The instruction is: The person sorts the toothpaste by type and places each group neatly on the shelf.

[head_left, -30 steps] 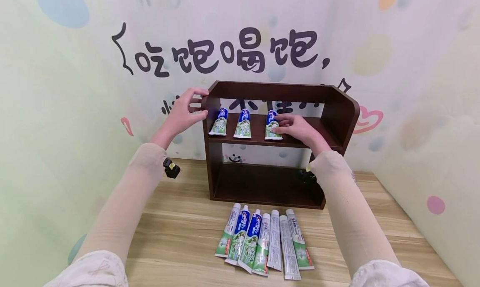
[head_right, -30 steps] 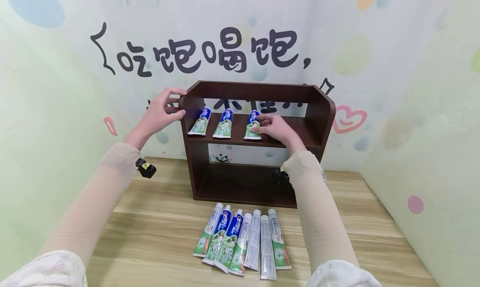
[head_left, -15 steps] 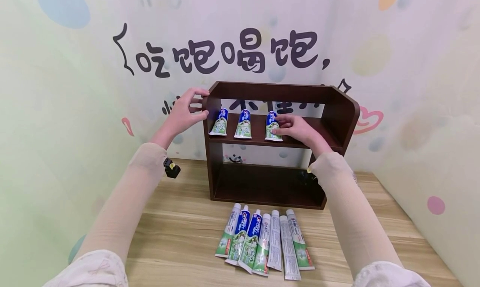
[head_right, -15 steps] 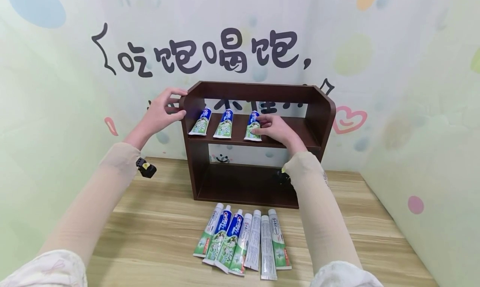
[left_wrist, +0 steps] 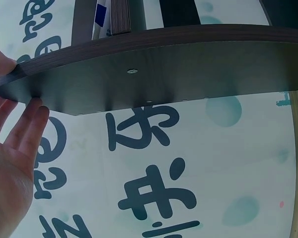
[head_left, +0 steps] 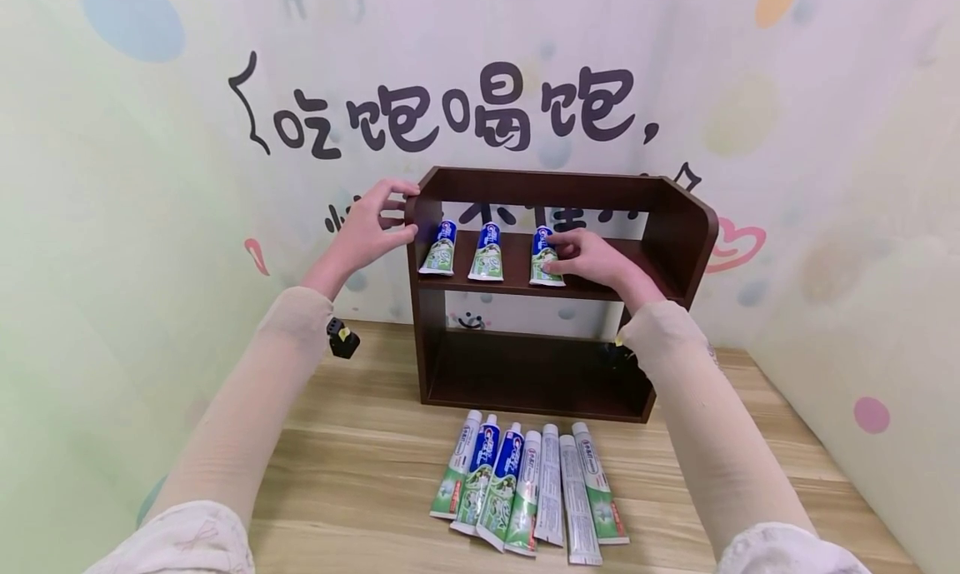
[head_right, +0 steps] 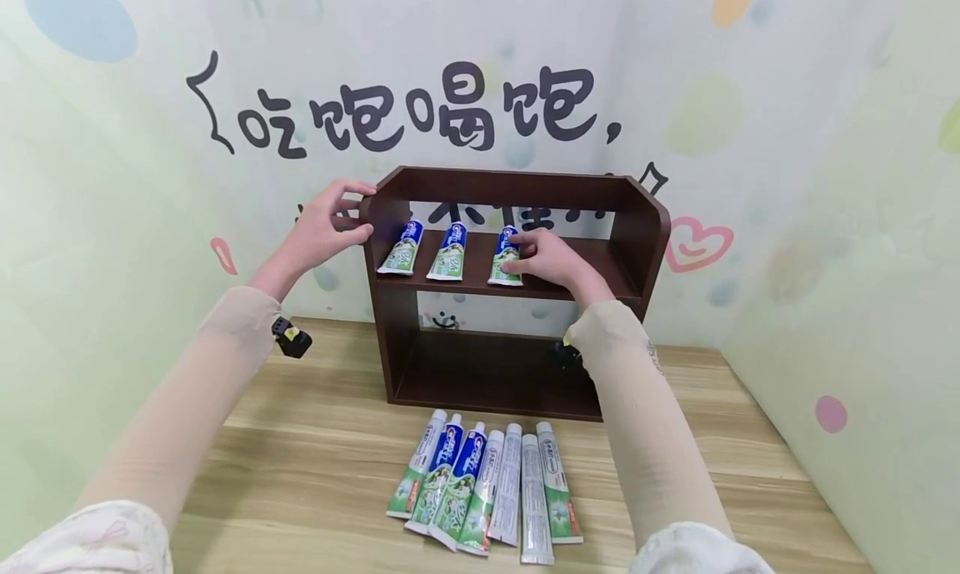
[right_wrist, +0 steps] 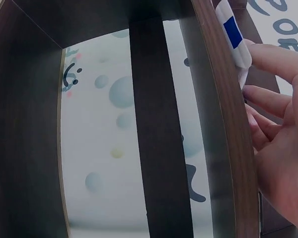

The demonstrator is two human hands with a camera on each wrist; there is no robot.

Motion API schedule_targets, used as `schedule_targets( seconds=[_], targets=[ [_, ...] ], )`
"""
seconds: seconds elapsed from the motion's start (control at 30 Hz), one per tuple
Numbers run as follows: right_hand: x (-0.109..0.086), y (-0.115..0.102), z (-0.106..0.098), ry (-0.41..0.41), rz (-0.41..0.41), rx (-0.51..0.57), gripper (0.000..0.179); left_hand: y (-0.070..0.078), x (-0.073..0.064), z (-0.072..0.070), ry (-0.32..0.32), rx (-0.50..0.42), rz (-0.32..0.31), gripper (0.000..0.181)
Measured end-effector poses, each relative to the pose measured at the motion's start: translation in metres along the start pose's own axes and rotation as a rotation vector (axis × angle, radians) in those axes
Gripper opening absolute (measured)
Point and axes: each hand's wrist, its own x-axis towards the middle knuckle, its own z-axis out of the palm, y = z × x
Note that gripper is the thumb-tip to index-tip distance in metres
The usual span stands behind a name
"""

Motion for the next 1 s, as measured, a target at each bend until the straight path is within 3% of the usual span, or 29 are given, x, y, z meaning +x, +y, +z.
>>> schedule_targets(
  seconds=[0.6,1.0],
  targets=[
    [-0.003,-0.003,-0.003,-0.009,-0.007,-0.072,0.067,0.000,0.000,0.001,0.007,-0.015,-0.008,0.048],
    [-0.009,-0.018,-0.012,0.118,-0.093,-0.167,0.070,0.000,0.000,0.001,0.005,-0.026,-0.012,0.047]
  ],
)
